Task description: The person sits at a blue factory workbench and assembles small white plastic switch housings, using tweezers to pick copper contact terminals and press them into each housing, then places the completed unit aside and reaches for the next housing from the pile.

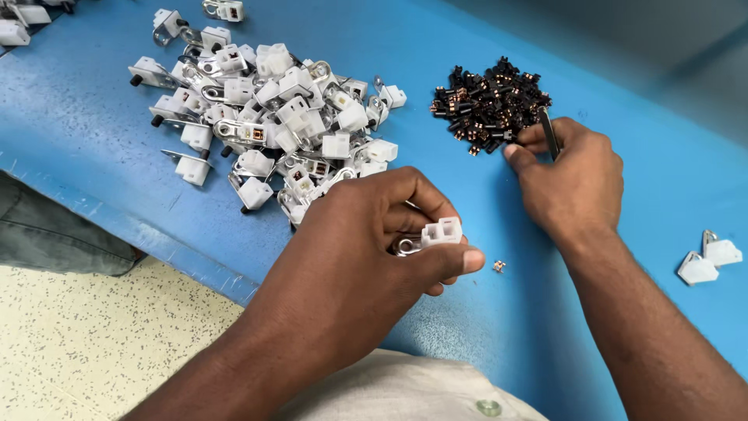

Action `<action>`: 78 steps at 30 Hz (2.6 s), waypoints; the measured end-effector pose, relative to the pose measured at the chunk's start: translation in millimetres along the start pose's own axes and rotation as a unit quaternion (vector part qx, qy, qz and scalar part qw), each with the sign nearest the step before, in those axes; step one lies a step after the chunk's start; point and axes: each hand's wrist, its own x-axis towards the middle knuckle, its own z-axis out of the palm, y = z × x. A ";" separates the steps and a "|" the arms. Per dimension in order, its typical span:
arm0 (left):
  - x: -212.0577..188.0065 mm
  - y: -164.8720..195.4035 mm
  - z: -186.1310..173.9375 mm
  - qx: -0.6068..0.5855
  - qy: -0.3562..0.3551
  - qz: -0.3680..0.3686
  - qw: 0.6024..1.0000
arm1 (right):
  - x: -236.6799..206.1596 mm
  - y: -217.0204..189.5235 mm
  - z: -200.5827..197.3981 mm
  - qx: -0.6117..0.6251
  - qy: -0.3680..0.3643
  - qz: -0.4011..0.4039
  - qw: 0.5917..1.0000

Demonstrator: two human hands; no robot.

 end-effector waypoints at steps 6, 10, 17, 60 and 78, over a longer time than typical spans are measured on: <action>4.4 13.1 -1.9 0.116 0.012 -0.048 0.992 | -20.2 9.1 -18.3 0.090 0.010 0.067 0.994; 12.7 21.5 2.3 0.130 0.005 0.005 0.991 | -57.7 5.1 -54.9 0.335 -0.061 0.209 0.917; 18.7 25.3 21.1 0.163 -0.031 -0.004 0.986 | -118.2 1.7 -99.0 0.295 -0.073 0.200 0.932; -10.0 33.0 23.8 0.116 -0.022 0.038 0.992 | -120.1 -26.2 -110.2 0.300 0.010 -0.220 0.928; 48.0 -0.7 -55.3 0.255 0.233 0.148 0.927 | -59.2 201.9 -61.9 0.080 0.131 0.173 0.973</action>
